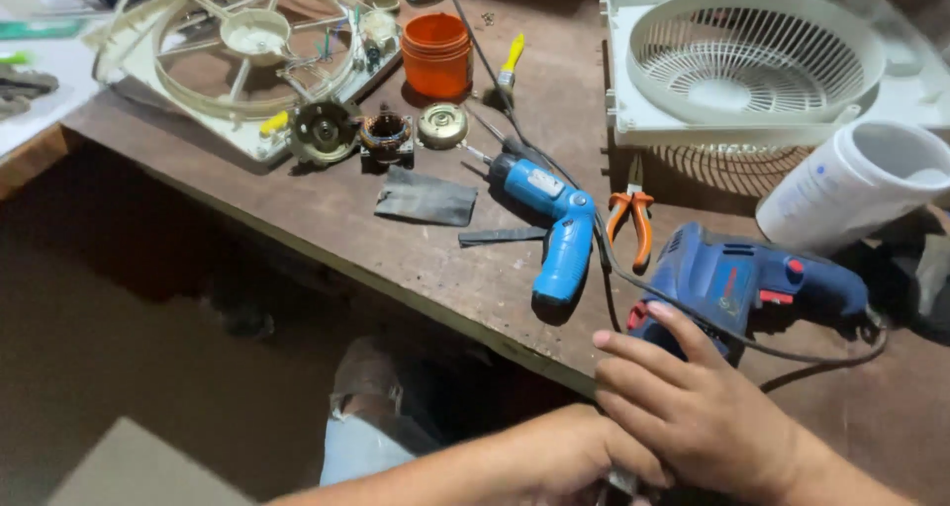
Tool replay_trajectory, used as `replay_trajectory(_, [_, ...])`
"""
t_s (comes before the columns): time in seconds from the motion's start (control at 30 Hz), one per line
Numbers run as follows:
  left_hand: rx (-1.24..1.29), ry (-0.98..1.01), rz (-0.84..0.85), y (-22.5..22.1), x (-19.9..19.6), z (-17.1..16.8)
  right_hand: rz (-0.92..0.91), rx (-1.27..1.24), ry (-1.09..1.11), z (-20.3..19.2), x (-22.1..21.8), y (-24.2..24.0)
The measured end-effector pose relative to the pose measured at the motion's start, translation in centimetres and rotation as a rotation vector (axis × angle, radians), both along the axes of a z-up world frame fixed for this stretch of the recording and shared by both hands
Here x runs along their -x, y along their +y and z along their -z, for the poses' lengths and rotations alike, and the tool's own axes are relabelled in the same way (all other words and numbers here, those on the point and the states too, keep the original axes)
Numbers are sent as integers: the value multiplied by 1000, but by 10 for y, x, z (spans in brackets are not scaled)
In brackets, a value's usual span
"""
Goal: Polishing a small metal motor component using sandpaper and a power drill to rotate the part.
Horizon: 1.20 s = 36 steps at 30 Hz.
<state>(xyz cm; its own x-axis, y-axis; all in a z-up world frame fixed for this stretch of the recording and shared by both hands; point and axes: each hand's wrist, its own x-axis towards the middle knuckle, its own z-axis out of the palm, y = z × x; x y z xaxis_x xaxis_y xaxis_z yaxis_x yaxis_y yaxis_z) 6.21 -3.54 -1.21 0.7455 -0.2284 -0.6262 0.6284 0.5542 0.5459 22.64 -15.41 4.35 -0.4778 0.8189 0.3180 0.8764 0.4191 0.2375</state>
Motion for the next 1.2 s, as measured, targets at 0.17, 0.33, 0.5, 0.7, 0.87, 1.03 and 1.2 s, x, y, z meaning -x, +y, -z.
replay_trajectory(0.17, [-1,145,117,8,6,-19,198,457,132,-28,14,19])
replay_trajectory(0.33, [144,25,9,29,24,-30,168,237,135,-27,10,5])
replay_trajectory(0.5, [125,13,-34,22,52,-24,286,239,121,-29,19,2])
replay_trajectory(0.7, [254,-67,-132,32,86,-11,473,214,102,-22,29,-16])
replay_trajectory(0.87, [304,-153,-236,42,112,-3,603,30,95,-4,53,-47])
replay_trajectory(1.03, [128,-168,-296,40,117,10,808,-319,613,-14,133,-73])
replay_trajectory(1.2, [33,-166,-433,26,124,13,1180,216,1099,36,166,-68])
